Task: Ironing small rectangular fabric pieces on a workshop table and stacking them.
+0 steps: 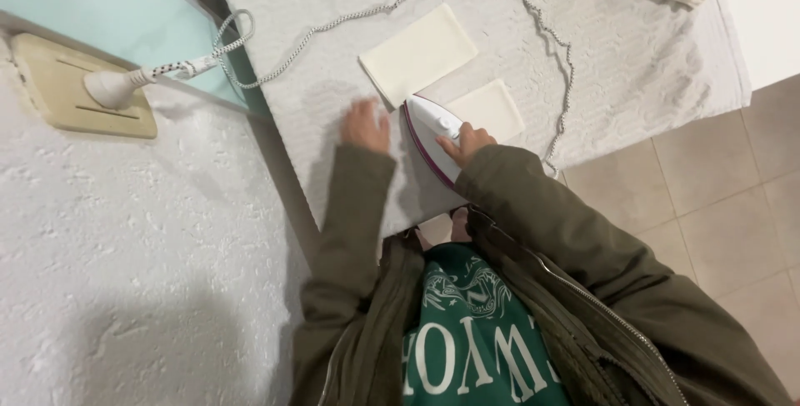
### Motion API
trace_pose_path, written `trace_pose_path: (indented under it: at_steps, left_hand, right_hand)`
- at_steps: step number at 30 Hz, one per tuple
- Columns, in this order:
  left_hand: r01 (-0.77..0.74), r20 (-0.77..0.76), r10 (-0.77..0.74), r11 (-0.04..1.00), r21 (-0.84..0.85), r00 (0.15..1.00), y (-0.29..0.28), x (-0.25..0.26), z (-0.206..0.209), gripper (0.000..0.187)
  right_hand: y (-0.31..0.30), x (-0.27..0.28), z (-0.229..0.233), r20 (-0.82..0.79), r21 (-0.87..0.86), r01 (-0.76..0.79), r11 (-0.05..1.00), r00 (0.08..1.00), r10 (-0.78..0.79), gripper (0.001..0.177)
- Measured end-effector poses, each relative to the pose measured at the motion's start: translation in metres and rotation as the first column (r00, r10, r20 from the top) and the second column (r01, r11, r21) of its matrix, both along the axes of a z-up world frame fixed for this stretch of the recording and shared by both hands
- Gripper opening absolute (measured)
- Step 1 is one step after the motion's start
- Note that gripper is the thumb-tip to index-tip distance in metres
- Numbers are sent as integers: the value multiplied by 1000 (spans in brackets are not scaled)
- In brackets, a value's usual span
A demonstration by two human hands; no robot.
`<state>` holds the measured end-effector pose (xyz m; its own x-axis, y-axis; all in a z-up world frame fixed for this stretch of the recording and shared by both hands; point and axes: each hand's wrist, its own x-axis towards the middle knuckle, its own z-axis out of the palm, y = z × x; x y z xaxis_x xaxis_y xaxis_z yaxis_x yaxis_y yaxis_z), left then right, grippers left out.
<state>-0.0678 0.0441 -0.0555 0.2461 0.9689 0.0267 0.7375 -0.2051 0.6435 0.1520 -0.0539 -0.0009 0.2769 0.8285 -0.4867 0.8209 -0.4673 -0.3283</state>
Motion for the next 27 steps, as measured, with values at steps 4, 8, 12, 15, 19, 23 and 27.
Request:
trace_pose_path:
  at_steps: [4,8,12,15,19,23,27]
  left_hand:
    - [-60,46,52,981,182,998,97,11,28,51]
    - [-35,-111,37,999,15,993,132,31,29,55]
    - [12,-242,-48,989,-147,969,137,25,28,31]
    - [-74,-54,68,992,-103,996,146,19,-2,32]
    - [-174,102,160,975,138,982,105,19,31,67]
    - [-94,-52,105,978,187,993,27,10,11,73]
    - [4,-371,30,996,91,928,-63,25,41,70]
  right_hand:
    - [3,-3,-15,6,55,35,998,999,-36,67]
    - [7,-6,4,-29,20,73,997,997,-72,65]
    - [4,-17,40,-80,-83,62,995,994,-69,64]
    - [8,-15,44,-115,-87,87,992,989,-97,64]
    - [1,-16,37,-108,-56,65,996,992,-71,63]
    - [11,-18,29,-75,14,72,997,995,-71,63]
    - [5,-18,22,-43,-26,94,995,995,-95,64]
